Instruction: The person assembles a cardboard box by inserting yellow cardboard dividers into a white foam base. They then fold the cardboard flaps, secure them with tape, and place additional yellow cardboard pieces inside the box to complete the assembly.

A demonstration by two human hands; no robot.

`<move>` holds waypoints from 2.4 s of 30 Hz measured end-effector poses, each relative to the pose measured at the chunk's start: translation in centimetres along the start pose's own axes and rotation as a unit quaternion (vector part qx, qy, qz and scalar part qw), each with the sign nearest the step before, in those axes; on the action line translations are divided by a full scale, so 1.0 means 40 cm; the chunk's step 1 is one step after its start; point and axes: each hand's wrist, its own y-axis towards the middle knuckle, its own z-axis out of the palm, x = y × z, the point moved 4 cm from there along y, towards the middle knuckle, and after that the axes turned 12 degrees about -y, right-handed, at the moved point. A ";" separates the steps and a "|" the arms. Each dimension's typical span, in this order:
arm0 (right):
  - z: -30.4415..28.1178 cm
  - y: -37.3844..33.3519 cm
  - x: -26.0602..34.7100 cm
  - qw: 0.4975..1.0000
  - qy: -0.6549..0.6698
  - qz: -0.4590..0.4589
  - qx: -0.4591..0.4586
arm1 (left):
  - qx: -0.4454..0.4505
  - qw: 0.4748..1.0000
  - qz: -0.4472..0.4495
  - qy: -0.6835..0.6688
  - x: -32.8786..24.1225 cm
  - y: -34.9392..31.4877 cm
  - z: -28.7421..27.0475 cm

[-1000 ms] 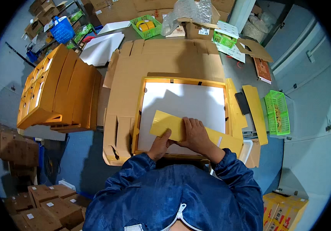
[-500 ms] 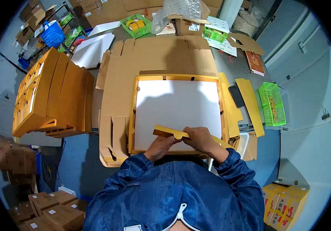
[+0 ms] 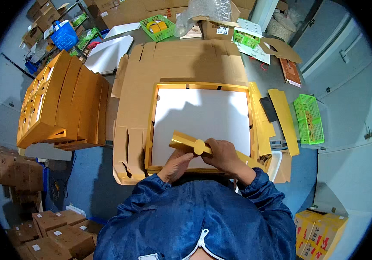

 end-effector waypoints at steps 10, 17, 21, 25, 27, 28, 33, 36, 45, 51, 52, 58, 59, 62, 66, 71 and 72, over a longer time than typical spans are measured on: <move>-0.059 -0.009 0.012 0.983 0.165 -0.004 0.084 | 0.087 0.985 0.151 0.009 -0.166 0.019 0.033; 0.003 -0.025 0.046 0.971 0.153 0.048 0.175 | 0.065 0.985 0.149 0.053 -0.201 0.018 0.005; -0.001 -0.014 0.044 0.943 0.252 0.052 0.211 | -0.006 0.984 0.155 0.083 -0.205 0.023 -0.014; -0.016 -0.029 0.005 0.958 0.241 0.024 0.153 | -0.101 0.973 0.200 0.060 -0.239 0.026 -0.061; -0.013 -0.035 -0.026 0.970 0.174 0.024 0.169 | -0.105 0.964 0.243 0.007 -0.285 0.006 -0.049; -0.016 -0.037 -0.024 0.973 0.160 0.027 0.162 | -0.112 0.962 0.246 0.021 -0.286 0.010 -0.053; 0.013 -0.018 -0.003 0.975 0.181 0.028 0.125 | -0.047 0.970 0.238 -0.004 -0.295 0.012 -0.040; 0.038 -0.008 -0.018 0.963 0.208 0.077 0.152 | 0.031 0.975 0.219 -0.007 -0.235 0.026 -0.008; -0.039 -0.030 -0.030 0.982 0.171 0.010 0.082 | 0.057 0.989 0.133 -0.028 -0.192 0.024 -0.029; 0.002 -0.017 -0.055 0.982 0.101 0.049 0.151 | 0.040 0.991 0.129 -0.017 -0.208 0.035 -0.057; -0.011 -0.020 -0.047 0.960 0.196 0.113 0.168 | 0.044 0.991 0.125 -0.012 -0.207 0.033 -0.051; -0.061 -0.036 -0.210 0.986 -0.082 0.013 -0.145 | -0.125 0.951 0.268 0.088 -0.291 -0.007 -0.140; -0.074 -0.048 -0.239 0.979 -0.106 -0.004 -0.172 | -0.231 0.867 0.362 0.254 -0.326 -0.037 -0.149; -0.129 -0.079 -0.263 0.972 -0.166 -0.061 -0.157 | -0.176 0.559 0.390 0.711 -0.411 -0.098 -0.083; -0.190 -0.084 -0.250 0.960 -0.186 -0.142 -0.156 | -0.010 0.434 0.188 0.881 -0.417 -0.094 -0.038; -0.240 -0.037 -0.243 0.963 -0.237 -0.072 -0.111 | -0.038 0.547 0.019 0.836 -0.339 -0.069 -0.165; -0.241 -0.040 -0.231 0.968 -0.230 -0.043 -0.095 | -0.038 0.559 -0.004 0.828 -0.299 -0.046 -0.133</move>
